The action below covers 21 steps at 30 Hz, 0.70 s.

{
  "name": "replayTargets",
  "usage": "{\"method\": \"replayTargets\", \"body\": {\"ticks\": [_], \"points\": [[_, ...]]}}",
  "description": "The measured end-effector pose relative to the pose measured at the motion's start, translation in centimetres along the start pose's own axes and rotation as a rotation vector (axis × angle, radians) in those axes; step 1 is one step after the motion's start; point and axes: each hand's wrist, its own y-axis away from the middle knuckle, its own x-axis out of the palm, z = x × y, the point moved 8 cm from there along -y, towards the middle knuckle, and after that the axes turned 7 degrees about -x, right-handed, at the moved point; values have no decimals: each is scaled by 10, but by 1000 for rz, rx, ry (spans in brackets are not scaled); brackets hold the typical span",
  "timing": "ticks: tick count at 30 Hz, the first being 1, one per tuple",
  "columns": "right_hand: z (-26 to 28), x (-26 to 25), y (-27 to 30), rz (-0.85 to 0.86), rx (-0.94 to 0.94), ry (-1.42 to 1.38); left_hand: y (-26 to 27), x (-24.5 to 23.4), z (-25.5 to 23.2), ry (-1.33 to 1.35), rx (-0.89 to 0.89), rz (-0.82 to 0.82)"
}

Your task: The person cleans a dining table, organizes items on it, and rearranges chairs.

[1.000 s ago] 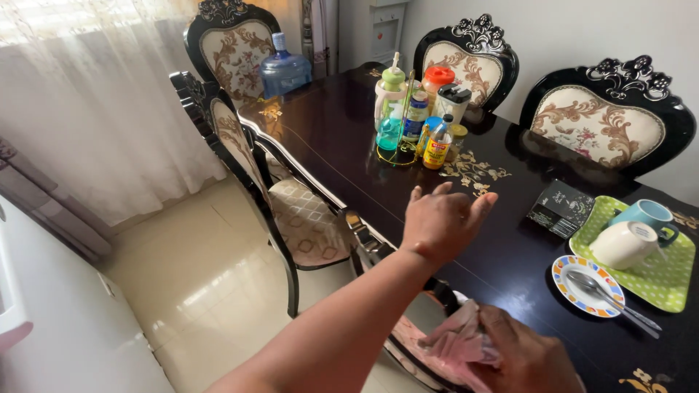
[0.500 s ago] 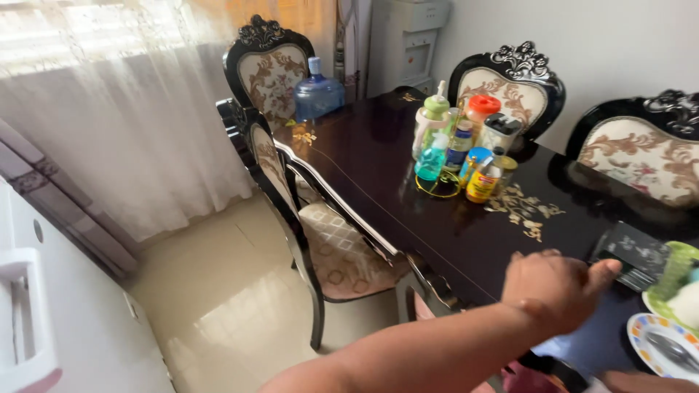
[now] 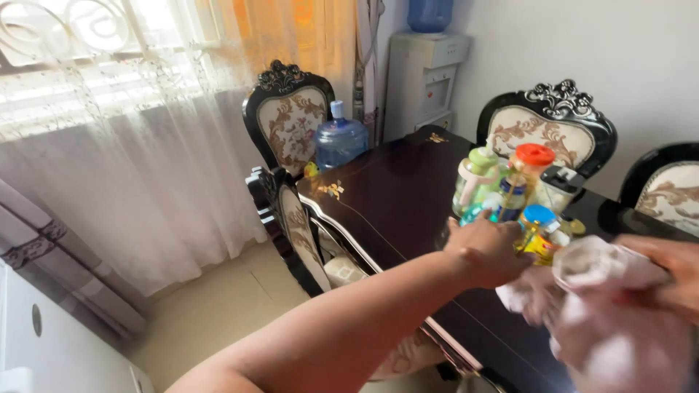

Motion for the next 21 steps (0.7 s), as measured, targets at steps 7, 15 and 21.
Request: {"method": "replayTargets", "body": {"ticks": [7,15,21], "points": [[141,138,-124,-149,448,-101,-18,-26,87,-259,21,150],[77,141,-134,-598,476,-384,-28,-29,122,-307,0,396],[68,142,-103,-688,540,612,-42,-1,112,-240,90,426]]}}
